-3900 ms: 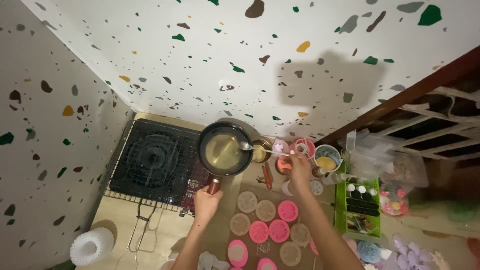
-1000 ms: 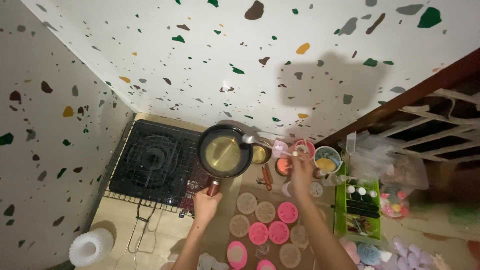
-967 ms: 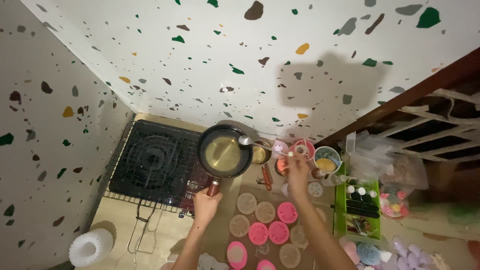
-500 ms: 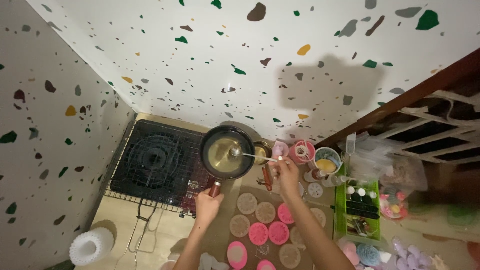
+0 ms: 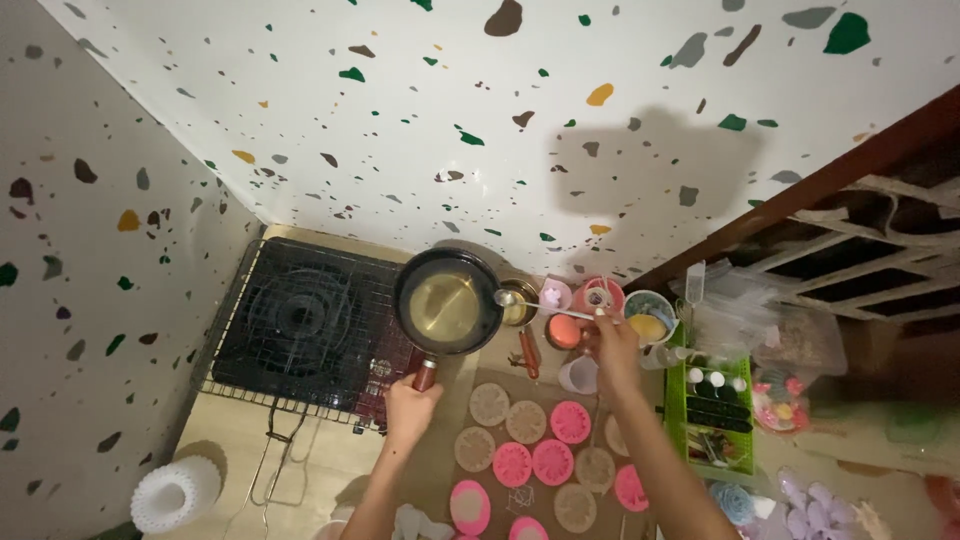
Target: Melting wax and pouring it into silicone molds to create candles.
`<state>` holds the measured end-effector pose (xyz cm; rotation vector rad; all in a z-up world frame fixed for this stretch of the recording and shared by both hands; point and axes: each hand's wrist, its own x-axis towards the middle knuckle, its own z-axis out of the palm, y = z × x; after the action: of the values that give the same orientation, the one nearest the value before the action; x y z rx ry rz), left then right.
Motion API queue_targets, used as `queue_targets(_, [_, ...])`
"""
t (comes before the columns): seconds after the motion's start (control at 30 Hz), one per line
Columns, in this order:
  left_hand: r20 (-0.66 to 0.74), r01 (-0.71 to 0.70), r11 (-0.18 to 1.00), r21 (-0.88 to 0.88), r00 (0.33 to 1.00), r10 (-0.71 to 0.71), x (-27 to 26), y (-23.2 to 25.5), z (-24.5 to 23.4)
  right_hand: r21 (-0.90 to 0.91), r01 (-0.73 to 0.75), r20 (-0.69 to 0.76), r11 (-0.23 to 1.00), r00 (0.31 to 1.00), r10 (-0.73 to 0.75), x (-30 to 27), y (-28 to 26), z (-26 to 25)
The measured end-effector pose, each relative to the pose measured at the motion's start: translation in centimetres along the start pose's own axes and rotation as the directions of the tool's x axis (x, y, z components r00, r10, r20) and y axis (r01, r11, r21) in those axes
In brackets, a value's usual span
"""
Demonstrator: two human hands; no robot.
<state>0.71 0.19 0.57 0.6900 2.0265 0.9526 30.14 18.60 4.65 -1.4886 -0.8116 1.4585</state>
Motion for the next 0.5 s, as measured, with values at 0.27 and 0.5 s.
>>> queue_targets(0.27, [-0.020, -0.025, 0.999, 0.021, 0.999, 0.025, 0.0, 0.4, -0.3, 0.100, 0.026, -0.009, 0.995, 1.000, -0.026, 2.4, 2.4, -2.8])
queue_targets(0.5, [0.014, 0.018, 0.999, -0.030, 1.000, -0.018, -0.5, 1.0, -0.7, -0.382, 0.345, 0.053, 0.857, 0.934, -0.352, 0.5, 2.9, -1.2])
